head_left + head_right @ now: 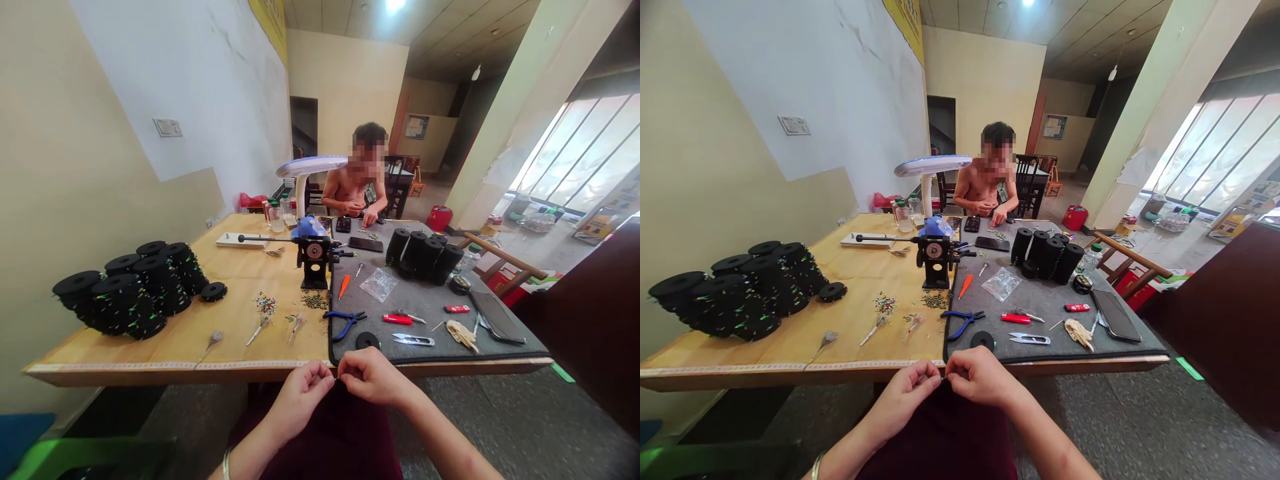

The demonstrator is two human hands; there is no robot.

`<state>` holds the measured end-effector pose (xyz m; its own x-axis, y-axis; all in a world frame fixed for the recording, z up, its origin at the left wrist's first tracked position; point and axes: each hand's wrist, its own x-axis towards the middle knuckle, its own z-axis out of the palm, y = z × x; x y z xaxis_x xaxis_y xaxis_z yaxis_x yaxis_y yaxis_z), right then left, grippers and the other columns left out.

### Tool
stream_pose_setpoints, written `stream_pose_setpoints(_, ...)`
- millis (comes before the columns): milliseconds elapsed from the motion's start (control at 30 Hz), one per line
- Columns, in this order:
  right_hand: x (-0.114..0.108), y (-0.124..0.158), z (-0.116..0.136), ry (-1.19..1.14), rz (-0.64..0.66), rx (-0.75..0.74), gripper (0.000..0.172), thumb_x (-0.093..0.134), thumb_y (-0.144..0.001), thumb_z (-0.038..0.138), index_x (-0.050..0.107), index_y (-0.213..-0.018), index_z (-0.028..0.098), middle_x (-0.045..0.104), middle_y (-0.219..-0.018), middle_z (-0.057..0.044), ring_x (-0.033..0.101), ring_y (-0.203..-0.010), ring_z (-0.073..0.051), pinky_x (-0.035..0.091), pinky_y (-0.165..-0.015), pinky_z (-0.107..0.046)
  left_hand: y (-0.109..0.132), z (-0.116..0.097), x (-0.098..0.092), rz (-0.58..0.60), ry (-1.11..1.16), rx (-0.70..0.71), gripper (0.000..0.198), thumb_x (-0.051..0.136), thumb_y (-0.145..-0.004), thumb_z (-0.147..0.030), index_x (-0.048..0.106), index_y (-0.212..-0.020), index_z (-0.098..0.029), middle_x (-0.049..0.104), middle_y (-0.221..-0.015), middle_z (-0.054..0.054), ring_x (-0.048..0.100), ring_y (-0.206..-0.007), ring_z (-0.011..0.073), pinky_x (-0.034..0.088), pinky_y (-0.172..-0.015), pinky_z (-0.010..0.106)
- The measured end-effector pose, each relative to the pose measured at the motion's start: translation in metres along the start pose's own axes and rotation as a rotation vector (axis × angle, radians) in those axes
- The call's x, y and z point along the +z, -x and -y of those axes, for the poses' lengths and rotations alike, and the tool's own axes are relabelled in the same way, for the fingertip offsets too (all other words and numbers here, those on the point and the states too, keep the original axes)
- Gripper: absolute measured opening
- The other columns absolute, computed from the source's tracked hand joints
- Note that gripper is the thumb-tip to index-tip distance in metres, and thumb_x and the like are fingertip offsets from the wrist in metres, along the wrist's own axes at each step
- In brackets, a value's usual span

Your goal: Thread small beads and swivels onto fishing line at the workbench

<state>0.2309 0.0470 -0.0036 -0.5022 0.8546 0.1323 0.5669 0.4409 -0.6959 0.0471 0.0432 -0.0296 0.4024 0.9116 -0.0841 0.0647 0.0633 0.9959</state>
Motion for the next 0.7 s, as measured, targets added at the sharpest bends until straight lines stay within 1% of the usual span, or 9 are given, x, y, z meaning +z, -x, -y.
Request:
stream_pose_setpoints(133, 0.004, 0.0, -0.004, -0.024, -0.016, 0.002, 0.018, 0.049, -0.07, 0.006, 0.063, -0.072, 0.017, 0.047, -0.053, 0.007, 0.039, -0.048, -0.007, 0.03, -0.047, -0.016, 0.001, -0.001, 0.001, -0.017, -0.019, -0.006, 0.028, 0.062, -0.073, -0.043, 0.055, -0.066, -0.017, 0.047, -0.062, -0.002, 0.039, -0.061, 0.0134, 0.032, -0.061, 0.025)
stream_pose_setpoints(300, 0.007, 0.001, -0.012, -0.002, -0.044, 0.01, 0.019, 0.047, -0.064, 0.003, 0.059, -0.068, 0.017, 0.045, -0.053, 0.007, 0.038, -0.049, -0.007, 0.028, -0.047, -0.016, 0.001, 0.002, 0.002, -0.03, -0.009, -0.022, 0.029, 0.063, -0.071, -0.044, 0.054, -0.064, -0.017, 0.047, -0.06, -0.003, 0.039, -0.061, 0.0133, 0.032, -0.06, 0.025)
stream_pose_setpoints(467, 0.006, 0.003, -0.013, 0.019, -0.05, 0.009, 0.019, 0.048, -0.064, 0.003, 0.06, -0.069, 0.017, 0.049, -0.055, 0.006, 0.041, -0.05, -0.008, 0.03, -0.048, -0.017, 0.001, 0.008, 0.0, -0.024, -0.024, -0.025, 0.028, 0.061, -0.074, -0.043, 0.054, -0.067, -0.017, 0.046, -0.062, -0.003, 0.038, -0.062, 0.0131, 0.032, -0.06, 0.025)
stream_pose_setpoints(567, 0.002, 0.007, -0.011, 0.018, -0.039, 0.004, 0.018, 0.05, -0.071, 0.006, 0.064, -0.075, 0.018, 0.059, -0.06, 0.004, 0.05, -0.055, -0.009, 0.036, -0.054, -0.018, 0.002, 0.011, -0.001, -0.018, -0.035, -0.034, 0.029, 0.061, -0.074, -0.044, 0.055, -0.068, -0.016, 0.046, -0.062, -0.003, 0.037, -0.061, 0.0124, 0.031, -0.058, 0.024)
stream_pose_setpoints(633, -0.002, 0.011, -0.012, 0.035, -0.088, 0.016, 0.015, 0.052, -0.077, 0.012, 0.065, -0.08, 0.019, 0.065, -0.068, 0.002, 0.056, -0.063, -0.012, 0.04, -0.061, -0.02, 0.003, 0.013, -0.001, -0.011, -0.018, -0.051, 0.032, 0.062, -0.074, -0.047, 0.054, -0.068, -0.017, 0.044, -0.06, -0.005, 0.035, -0.057, 0.0111, 0.028, -0.054, 0.023)
stream_pose_setpoints(700, -0.006, 0.016, -0.016, 0.083, -0.23, 0.078, 0.013, 0.052, -0.083, 0.019, 0.065, -0.084, 0.02, 0.068, -0.075, -0.001, 0.06, -0.07, -0.015, 0.042, -0.064, -0.023, 0.005, 0.016, -0.003, 0.007, 0.019, -0.077, 0.035, 0.061, -0.073, -0.051, 0.052, -0.069, -0.017, 0.04, -0.058, -0.007, 0.031, -0.052, 0.0093, 0.025, -0.049, 0.022)
